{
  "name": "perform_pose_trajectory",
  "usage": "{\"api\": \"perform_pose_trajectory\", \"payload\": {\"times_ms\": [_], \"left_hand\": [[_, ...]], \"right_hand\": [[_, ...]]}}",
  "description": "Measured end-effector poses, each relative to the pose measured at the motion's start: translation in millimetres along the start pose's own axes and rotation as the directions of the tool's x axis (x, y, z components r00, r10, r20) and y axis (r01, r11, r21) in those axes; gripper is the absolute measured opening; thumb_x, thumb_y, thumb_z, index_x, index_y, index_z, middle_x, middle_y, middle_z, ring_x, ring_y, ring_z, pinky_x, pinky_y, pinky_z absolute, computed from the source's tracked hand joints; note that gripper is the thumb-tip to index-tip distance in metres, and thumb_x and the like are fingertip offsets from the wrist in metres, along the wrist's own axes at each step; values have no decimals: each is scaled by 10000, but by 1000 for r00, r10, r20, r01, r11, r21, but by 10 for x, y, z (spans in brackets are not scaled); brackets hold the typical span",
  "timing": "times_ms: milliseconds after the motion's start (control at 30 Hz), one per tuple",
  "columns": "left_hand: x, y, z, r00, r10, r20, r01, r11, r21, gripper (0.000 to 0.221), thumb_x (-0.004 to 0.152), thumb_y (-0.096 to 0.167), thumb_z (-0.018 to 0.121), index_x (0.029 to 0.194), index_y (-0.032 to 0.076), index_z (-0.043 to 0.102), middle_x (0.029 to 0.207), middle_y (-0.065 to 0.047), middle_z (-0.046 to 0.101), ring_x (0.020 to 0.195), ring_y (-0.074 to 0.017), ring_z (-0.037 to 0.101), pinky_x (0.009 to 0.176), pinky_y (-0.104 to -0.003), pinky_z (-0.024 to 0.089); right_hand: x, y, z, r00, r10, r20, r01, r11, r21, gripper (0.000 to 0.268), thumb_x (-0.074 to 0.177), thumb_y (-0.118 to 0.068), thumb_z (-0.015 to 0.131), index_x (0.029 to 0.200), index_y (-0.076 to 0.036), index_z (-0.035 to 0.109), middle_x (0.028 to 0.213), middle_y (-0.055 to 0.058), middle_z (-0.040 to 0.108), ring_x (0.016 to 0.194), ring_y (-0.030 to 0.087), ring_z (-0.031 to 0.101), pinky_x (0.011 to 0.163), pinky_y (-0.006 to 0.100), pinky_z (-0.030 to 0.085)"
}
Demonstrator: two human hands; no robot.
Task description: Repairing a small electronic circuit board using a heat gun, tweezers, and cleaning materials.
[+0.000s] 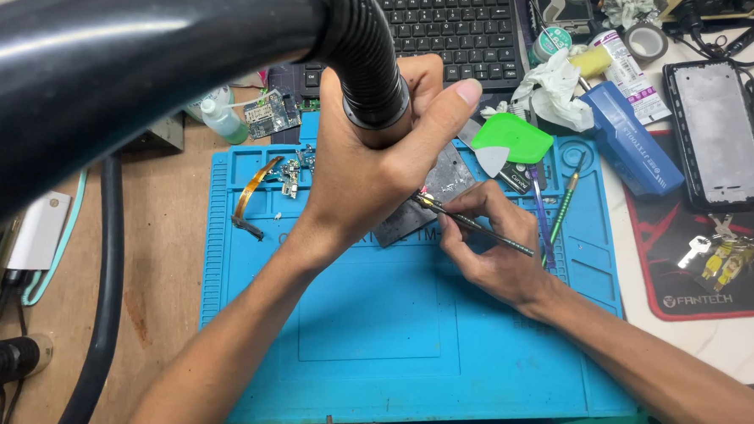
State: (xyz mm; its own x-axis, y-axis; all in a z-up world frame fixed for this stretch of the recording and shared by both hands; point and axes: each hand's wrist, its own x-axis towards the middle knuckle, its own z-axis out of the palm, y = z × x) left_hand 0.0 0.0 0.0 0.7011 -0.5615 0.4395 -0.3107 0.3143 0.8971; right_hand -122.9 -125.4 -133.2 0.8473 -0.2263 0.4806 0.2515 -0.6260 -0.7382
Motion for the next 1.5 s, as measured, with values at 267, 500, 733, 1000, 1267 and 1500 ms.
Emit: {"api": "perform_pose_trajectory", "payload": {"times_ms": [267,500,733,1000,1267,1500], "left_hand": [[5,-20,-7,1000,5,-5,-5,1000,9,463,940,175,582,650,153,221,613,58,200,583,-67,215,539,-256,211],[5,-11,-13,1000,3,-2,-3,1000,10,462,940,179,581,648,155,223,606,57,205,574,-65,222,535,-255,225],[9,-5,-11,1000,15,-2,-15,1000,7,463,938,164,578,646,151,220,609,53,200,583,-70,212,539,-263,211],[-1,-21,10,1000,2,-4,-2,1000,-4,461,936,167,583,655,153,218,618,59,189,588,-68,210,536,-252,216],[15,-29,-22,1000,-13,-26,14,1000,14,461,944,152,583,660,158,220,619,62,187,578,-63,204,529,-256,199],[-6,-39,7,1000,-4,-7,4,999,35,460,946,159,579,664,153,216,639,59,183,604,-68,205,561,-260,197]], "right_hand": [[-9,10,-1,1000,14,5,-14,1000,-1,112,893,-34,705,968,4,630,855,84,652,690,156,642,621,238,563],[0,-3,1,1000,15,7,-15,1000,4,109,889,-28,705,970,7,641,856,84,655,706,159,654,614,230,580],[2,-15,-2,999,36,15,-36,999,9,101,898,-39,699,963,0,632,857,84,655,687,154,643,607,235,567],[-3,-12,-3,999,38,-7,-38,999,2,94,902,-40,702,963,-8,638,861,80,652,709,158,646,605,234,563],[-27,10,-7,997,72,-28,-73,997,-30,118,896,-64,711,967,-22,626,872,68,657,722,150,650,637,240,564],[-33,1,-17,995,83,-48,-86,995,-55,123,900,-87,712,965,-37,620,877,57,656,719,148,640,633,246,542]]}}
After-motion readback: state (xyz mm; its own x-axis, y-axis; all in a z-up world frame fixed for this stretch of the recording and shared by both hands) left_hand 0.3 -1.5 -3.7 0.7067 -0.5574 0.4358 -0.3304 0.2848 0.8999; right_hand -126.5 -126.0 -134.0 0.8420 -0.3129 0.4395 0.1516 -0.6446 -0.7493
